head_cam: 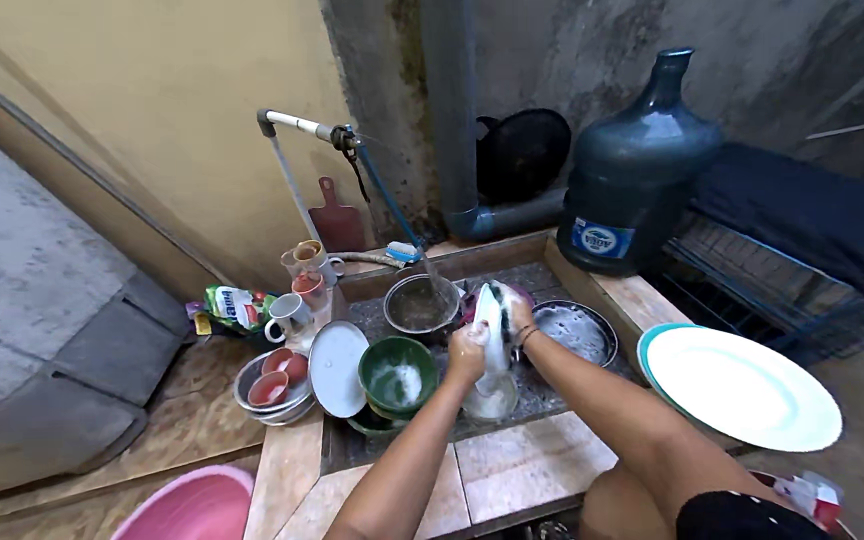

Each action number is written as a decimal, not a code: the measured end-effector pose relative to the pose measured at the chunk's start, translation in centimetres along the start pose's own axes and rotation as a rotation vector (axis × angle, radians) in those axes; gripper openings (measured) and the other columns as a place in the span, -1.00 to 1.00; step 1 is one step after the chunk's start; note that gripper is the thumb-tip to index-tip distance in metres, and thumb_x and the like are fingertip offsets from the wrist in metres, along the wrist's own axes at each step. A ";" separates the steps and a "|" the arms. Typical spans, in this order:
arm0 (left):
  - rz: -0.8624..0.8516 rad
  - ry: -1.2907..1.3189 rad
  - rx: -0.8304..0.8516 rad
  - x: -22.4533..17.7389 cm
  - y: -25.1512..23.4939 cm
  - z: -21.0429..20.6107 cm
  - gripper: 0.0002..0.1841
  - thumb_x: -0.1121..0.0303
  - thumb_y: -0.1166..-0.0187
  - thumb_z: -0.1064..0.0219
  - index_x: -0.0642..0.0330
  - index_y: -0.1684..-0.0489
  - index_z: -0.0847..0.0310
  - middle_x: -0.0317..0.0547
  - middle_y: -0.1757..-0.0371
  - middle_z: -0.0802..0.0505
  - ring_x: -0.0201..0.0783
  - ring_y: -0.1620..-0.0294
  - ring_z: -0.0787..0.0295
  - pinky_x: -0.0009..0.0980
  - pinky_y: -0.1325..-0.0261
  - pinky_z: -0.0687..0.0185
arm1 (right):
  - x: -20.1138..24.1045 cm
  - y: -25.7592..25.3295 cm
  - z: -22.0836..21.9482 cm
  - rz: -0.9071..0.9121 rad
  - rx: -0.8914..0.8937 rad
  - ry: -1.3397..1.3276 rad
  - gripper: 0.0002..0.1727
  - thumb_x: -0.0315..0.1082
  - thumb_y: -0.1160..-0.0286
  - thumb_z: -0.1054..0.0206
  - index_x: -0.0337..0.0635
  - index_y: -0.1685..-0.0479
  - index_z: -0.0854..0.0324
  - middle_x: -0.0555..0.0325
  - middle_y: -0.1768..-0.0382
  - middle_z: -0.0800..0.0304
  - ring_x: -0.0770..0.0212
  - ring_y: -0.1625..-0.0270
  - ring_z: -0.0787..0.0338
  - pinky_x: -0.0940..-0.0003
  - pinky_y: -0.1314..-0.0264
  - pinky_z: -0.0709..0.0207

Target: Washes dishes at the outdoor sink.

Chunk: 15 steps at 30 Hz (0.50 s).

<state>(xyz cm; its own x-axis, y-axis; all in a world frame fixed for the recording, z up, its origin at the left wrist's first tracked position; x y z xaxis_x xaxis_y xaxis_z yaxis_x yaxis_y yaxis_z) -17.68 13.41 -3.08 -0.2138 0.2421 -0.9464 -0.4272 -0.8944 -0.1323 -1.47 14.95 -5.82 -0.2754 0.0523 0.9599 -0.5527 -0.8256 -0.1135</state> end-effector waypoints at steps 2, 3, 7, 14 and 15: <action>-0.019 -0.018 -0.008 -0.6 -0.5 -0.2 -0.71 0.36 -0.67 -0.16 0.43 0.19 -0.74 0.01 0.28 -0.82 -0.26 0.17 -0.76 -0.20 -0.07 -0.67 | 1.2 1.9 -0.1 -0.023 -0.031 -0.070 -0.51 -0.39 -0.86 0.10 -0.47 -0.61 -0.39 -0.34 -0.58 -0.50 -0.06 -0.67 -0.47 0.11 -0.78 -0.24; -0.022 -0.031 -0.007 -0.7 -1.0 -0.2 -0.71 0.38 -0.68 -0.18 0.46 0.12 -0.74 0.07 0.22 -0.85 -0.22 0.11 -0.79 -0.18 -0.13 -0.69 | 2.5 2.7 -0.3 0.060 -0.019 -0.089 -0.49 -0.39 -0.81 0.08 -0.47 -0.61 -0.39 -0.34 -0.60 -0.46 -0.06 -0.69 -0.43 0.13 -0.80 -0.21; -0.084 -0.128 0.073 -3.4 -2.2 -0.6 -0.74 0.38 -0.67 -0.21 0.45 0.09 -0.74 0.02 0.22 -0.85 -0.28 0.12 -0.80 -0.23 -0.12 -0.70 | 3.3 1.8 1.0 0.193 -0.070 -0.157 -0.48 -0.40 -0.70 -0.04 -0.43 -0.60 -0.43 -0.37 -0.60 -0.44 -0.10 -0.68 -0.43 0.10 -0.78 -0.26; -0.739 -0.196 -0.149 -8.2 -1.3 -6.3 -0.74 0.43 -0.44 -0.28 0.51 0.27 -0.82 0.20 0.27 -0.91 -0.05 0.18 -0.91 -0.16 -0.05 -0.79 | 0.4 2.5 4.2 -0.265 -0.021 -0.021 -0.53 -0.45 -0.84 0.01 -0.63 -0.57 -0.33 -0.49 -0.53 -0.49 -0.16 -0.61 -0.51 0.12 -0.71 -0.28; -0.812 -0.239 -0.156 -8.6 -1.9 -7.2 -0.76 0.44 -0.40 -0.31 0.49 0.27 -0.83 0.19 0.30 -0.89 -0.01 0.23 -0.89 -0.13 0.01 -0.79 | 2.5 4.2 4.9 -0.351 0.036 -0.059 -0.53 -0.49 -0.85 0.04 -0.64 -0.60 -0.27 -0.47 -0.60 -0.41 -0.14 -0.66 -0.45 0.15 -0.74 -0.21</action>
<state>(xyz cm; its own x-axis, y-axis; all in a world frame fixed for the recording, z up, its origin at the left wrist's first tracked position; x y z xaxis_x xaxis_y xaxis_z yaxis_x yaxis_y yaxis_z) -8.71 10.33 3.24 -0.0812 0.8862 -0.4561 -0.4061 -0.4473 -0.7969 -0.61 8.91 -2.64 -0.0274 0.3050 0.9520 -0.5769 -0.7825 0.2341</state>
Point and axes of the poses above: each hand's wrist, its own y-axis away from the middle knuckle, its own z-axis out of the back of the hand, x = y × z, the point moved 6 cm from there along -y, towards the middle knuckle
